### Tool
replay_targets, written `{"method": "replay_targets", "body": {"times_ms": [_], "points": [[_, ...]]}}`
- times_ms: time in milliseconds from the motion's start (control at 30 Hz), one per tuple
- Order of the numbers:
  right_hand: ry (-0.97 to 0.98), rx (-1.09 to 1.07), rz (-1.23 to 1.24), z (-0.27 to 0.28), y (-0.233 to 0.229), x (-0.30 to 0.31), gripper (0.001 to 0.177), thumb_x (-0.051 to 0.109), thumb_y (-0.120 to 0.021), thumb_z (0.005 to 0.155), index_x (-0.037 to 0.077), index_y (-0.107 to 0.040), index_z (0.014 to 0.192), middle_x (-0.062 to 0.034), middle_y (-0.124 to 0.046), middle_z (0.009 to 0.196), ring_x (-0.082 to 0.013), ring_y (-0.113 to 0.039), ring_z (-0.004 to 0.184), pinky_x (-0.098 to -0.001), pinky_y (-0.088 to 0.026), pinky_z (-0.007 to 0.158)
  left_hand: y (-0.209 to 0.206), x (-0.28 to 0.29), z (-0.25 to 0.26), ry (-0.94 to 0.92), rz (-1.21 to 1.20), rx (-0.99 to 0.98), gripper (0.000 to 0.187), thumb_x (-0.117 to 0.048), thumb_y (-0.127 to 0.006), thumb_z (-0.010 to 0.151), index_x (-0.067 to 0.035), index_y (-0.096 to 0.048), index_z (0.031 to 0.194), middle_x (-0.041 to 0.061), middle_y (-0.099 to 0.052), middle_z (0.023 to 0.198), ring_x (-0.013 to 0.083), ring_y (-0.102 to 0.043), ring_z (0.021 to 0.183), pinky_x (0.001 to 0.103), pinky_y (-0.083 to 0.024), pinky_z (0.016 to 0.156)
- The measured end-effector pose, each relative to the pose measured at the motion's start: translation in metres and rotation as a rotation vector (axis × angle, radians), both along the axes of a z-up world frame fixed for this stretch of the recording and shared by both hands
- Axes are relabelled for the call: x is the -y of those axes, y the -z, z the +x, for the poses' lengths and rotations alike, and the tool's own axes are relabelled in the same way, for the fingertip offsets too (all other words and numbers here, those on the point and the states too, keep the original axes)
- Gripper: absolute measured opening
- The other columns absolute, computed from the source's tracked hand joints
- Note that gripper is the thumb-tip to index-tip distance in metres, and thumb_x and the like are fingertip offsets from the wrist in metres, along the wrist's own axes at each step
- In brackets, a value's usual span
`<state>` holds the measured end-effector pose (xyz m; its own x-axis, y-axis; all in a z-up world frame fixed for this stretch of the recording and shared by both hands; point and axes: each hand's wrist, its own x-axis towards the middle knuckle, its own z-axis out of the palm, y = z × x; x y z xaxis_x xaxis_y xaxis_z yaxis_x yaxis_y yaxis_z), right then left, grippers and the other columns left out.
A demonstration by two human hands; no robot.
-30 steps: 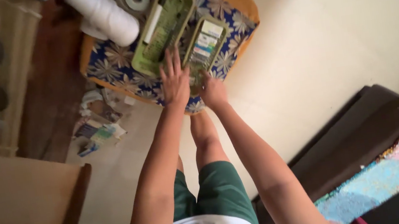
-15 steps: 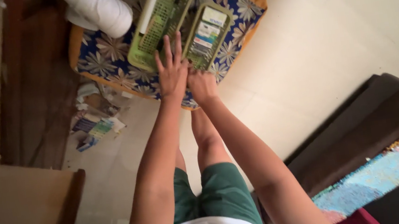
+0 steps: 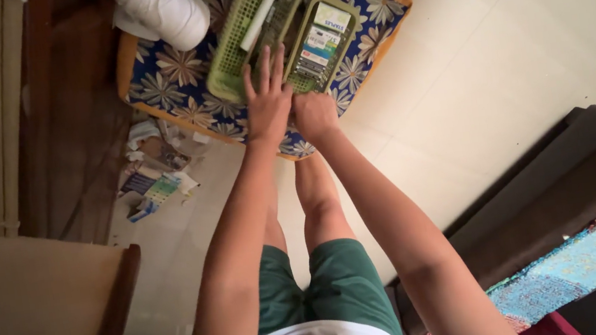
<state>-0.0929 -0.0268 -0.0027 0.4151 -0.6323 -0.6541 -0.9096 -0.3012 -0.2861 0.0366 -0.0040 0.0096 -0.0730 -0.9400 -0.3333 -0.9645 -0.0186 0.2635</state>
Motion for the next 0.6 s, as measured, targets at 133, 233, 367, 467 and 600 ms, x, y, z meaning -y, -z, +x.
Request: {"method": "replay_targets", "body": {"times_ms": [133, 233, 367, 467, 600], "points": [[0.089, 0.023, -0.024, -0.01, -0.024, 0.005, 0.006, 0.019, -0.072, 0.086, 0.015, -0.074, 0.09, -0.0147, -0.073, 0.079, -0.0358, -0.072, 0.076, -0.0486, -0.056, 0.065, -0.006, -0.002, 0.018, -0.056, -0.14, -0.13, 0.003, -0.014, -0.07, 0.094, -0.011, -0.072, 0.094, 0.007, -0.02, 0.174, 0.0295, -0.015, 0.161, 0.062, -0.022, 0.126], [0.212, 0.226, -0.08, -0.022, -0.053, 0.018, 0.01, 0.015, -0.075, 0.082, 0.011, -0.071, 0.091, -0.0145, -0.072, 0.093, -0.0356, -0.071, 0.078, -0.0479, -0.055, 0.067, -0.015, -0.001, 0.026, -0.085, -0.181, -0.324, 0.01, -0.014, -0.073, 0.095, -0.005, -0.068, 0.096, 0.011, -0.034, 0.166, 0.0292, -0.032, 0.155, 0.06, -0.025, 0.125], [0.297, 0.187, -0.279, -0.025, -0.068, 0.047, 0.017, 0.014, -0.075, 0.085, 0.013, -0.074, 0.102, -0.014, -0.069, 0.102, -0.0367, -0.069, 0.075, -0.0481, -0.054, 0.063, -0.027, 0.003, 0.031, -0.427, -0.216, -0.507, 0.014, -0.014, -0.077, 0.096, -0.006, -0.067, 0.094, 0.009, -0.066, 0.116, 0.0288, -0.064, 0.109, 0.047, -0.05, 0.095], [0.284, 0.234, -0.357, -0.022, -0.066, 0.065, 0.013, 0.014, -0.073, 0.091, 0.012, -0.073, 0.104, -0.013, -0.068, 0.105, -0.0343, -0.069, 0.074, -0.0464, -0.054, 0.062, -0.034, 0.004, 0.028, -0.652, -0.195, -0.625, 0.015, -0.012, -0.079, 0.094, -0.005, -0.066, 0.094, 0.007, -0.071, 0.089, 0.0249, -0.07, 0.082, 0.038, -0.055, 0.071], [0.391, 0.25, -0.452, -0.013, -0.082, 0.077, 0.017, 0.024, -0.076, 0.094, 0.009, -0.07, 0.097, -0.0101, -0.069, 0.093, -0.0332, -0.068, 0.073, -0.0439, -0.051, 0.059, -0.034, 0.003, 0.021, -0.926, -0.113, -0.81, 0.012, -0.01, -0.077, 0.093, -0.005, -0.067, 0.094, 0.005, -0.073, 0.081, 0.0151, -0.069, 0.07, 0.031, -0.055, 0.064]]}}
